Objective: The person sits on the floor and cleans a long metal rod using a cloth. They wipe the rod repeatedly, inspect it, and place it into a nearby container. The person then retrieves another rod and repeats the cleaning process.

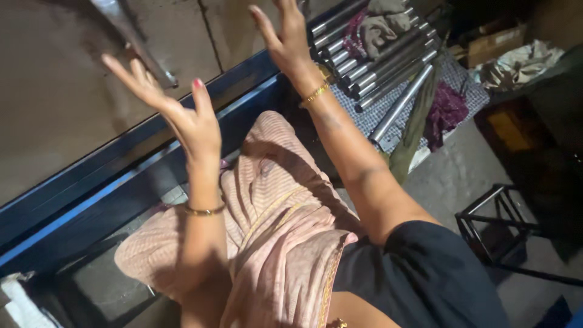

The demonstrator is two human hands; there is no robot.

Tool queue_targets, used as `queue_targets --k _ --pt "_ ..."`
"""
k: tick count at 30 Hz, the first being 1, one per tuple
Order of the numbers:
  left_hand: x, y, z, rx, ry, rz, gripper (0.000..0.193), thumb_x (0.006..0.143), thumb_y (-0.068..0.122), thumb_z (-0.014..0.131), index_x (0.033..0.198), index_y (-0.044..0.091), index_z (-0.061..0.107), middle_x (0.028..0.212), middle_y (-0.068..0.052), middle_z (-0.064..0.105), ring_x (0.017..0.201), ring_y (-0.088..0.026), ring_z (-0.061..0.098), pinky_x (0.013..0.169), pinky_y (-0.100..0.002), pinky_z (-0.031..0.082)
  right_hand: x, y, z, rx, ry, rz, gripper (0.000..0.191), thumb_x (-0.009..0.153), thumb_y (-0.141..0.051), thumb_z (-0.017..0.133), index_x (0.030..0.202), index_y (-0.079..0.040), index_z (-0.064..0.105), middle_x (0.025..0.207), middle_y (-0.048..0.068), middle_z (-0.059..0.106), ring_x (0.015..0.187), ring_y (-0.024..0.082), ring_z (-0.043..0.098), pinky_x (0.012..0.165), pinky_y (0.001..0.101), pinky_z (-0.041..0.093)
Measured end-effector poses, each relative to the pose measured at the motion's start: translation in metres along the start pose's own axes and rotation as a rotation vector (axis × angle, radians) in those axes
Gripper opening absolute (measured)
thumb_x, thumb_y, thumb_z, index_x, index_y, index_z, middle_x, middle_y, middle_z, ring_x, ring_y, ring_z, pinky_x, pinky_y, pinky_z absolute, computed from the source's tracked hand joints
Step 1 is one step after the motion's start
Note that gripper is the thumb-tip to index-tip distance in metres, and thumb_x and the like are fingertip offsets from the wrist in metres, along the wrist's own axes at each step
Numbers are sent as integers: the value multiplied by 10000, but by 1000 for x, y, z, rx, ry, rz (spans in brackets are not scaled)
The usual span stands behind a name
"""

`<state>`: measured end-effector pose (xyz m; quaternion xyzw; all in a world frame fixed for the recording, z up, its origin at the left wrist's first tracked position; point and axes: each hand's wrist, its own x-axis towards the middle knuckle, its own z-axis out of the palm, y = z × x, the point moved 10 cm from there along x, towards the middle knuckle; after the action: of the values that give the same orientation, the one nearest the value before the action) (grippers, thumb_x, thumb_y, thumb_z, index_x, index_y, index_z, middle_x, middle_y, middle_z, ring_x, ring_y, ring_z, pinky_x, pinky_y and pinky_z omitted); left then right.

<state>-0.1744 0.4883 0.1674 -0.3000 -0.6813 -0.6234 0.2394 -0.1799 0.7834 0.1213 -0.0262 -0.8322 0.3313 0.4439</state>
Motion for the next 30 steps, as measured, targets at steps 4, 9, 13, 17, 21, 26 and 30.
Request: queue_targets --k 4,9,13,17,21,26,30 --pt "-33 11 32 -117 -12 -141 943 992 -85 650 1651 98 1 1744 -98 124 1603 -286 112 1337 -421 53 -54 75 -58 -100 93 222 472 983 -127 726 1414 -49 549 1391 147 644 1342 337 586 1143 409 446" --pt "-46 17 79 -38 -228 -162 722 959 -66 659 1590 40 325 1670 -138 371 1588 -345 230 1329 -459 158 -91 132 -117 -329 78 410 378 959 -167 726 1325 -153 635 1470 100 588 1385 323 544 1173 417 418" --pt "-50 17 107 -118 -404 -211 484 954 -59 629 1423 37 556 1481 -136 581 1477 -319 480 1261 -416 345 -96 151 -124 -636 -138 394 294 883 -255 776 1169 -210 728 1553 185 435 1434 475 276 1131 618 144" --pt "-54 20 122 -241 -522 -266 404 943 -47 616 1342 17 612 1379 -142 646 1352 -286 594 1180 -383 426 -105 183 -117 -857 -368 425 392 916 -351 721 1251 -150 691 1567 156 422 1480 503 216 1070 754 -13" --pt "-56 15 123 -264 -580 -347 353 964 -25 606 1315 11 632 1319 -134 684 1281 -248 640 1125 -356 466 -84 204 -144 -796 -232 466 510 920 -315 705 1376 -94 644 1442 165 534 1388 430 375 1095 756 70" --pt "-60 14 128 -361 -661 -414 331 982 -24 578 1307 8 630 1247 -118 729 1222 -211 678 1082 -330 497 -21 182 -215 69 156 343 268 968 5 691 1235 32 689 1146 122 770 1090 254 732 990 341 572" --pt "-62 17 133 -387 -701 -431 322 992 -15 575 1309 9 628 1245 -112 731 1219 -193 677 1084 -320 497 8 111 -283 286 284 208 108 1082 3 745 1162 43 684 1083 80 695 984 184 650 908 330 549"
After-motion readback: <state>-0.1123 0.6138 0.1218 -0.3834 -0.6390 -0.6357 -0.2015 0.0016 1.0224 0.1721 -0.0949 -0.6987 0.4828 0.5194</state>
